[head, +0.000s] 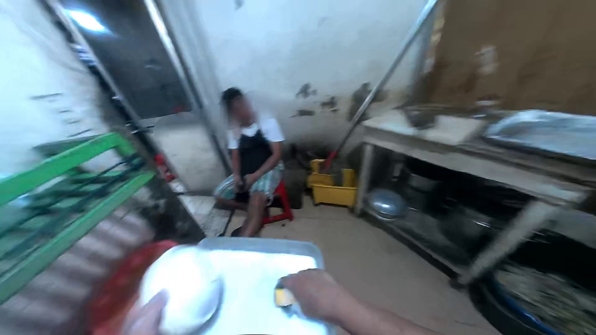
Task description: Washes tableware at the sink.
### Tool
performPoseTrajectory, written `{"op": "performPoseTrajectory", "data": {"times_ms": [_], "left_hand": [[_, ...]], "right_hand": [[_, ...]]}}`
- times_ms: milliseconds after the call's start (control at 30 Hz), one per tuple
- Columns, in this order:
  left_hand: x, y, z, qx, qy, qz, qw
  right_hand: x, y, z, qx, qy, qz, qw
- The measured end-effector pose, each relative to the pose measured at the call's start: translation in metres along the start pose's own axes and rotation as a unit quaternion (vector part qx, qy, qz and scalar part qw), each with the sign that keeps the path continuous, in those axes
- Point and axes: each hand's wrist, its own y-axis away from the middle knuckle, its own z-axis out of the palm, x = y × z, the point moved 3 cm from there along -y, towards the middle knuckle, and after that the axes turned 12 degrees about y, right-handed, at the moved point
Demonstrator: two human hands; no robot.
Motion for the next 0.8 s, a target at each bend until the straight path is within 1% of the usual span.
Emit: {"op": "performPoseTrajectory", "data": {"times_ms": [67,100,167,233,300,333,367,467,500,633,700,800], "left_hand": [[-0.018,-0.013,0.03,0.006,-0.121,-0.001,0.993],[-0.026,-0.018,0.04,-0.002,-0.21,-0.01,0.978],[-0.043,-0.025,0.059,-0.033,-0.371,-0.036,0.927],[-0.062,-0.023,0.07,-0.083,-0.497,-0.064,0.861],[-0.081,-0.014,0.074,-0.131,-0.588,-0.088,0.793],[-0.091,-0.008,0.075,-0.148,-0.615,-0.095,0.769],[-0.1,-0.004,0.075,-0.156,-0.628,-0.091,0.757],[-0.117,0.0,0.076,-0.167,-0.63,-0.087,0.753],[-0.121,0.001,0.077,-0.176,-0.622,-0.089,0.757],[-0.136,0.01,0.084,-0.205,-0.595,-0.059,0.775],[-0.14,0.02,0.086,-0.198,-0.595,-0.042,0.778],[-0.139,0.032,0.086,-0.154,-0.594,-0.027,0.789]], "right_hand": [[-0.003,-0.002,-0.003,-0.034,0.006,-0.001,0.999],[-0.004,-0.002,-0.004,-0.052,0.013,-0.004,0.999],[-0.006,-0.004,-0.005,-0.074,0.029,-0.017,0.997],[-0.008,0.0,-0.009,-0.081,0.03,-0.03,0.996],[-0.009,0.005,-0.012,-0.078,0.024,-0.031,0.996],[-0.009,0.006,-0.013,-0.082,0.023,-0.03,0.996],[-0.009,0.006,-0.014,-0.087,0.026,-0.03,0.995],[-0.009,0.002,-0.016,-0.104,0.023,-0.051,0.993],[-0.008,0.0,-0.015,-0.104,0.021,-0.068,0.992],[-0.004,-0.019,-0.004,-0.084,0.037,-0.16,0.983],[-0.008,-0.03,0.0,-0.089,0.061,-0.204,0.973],[-0.012,-0.05,0.012,-0.082,0.089,-0.265,0.957]]}}
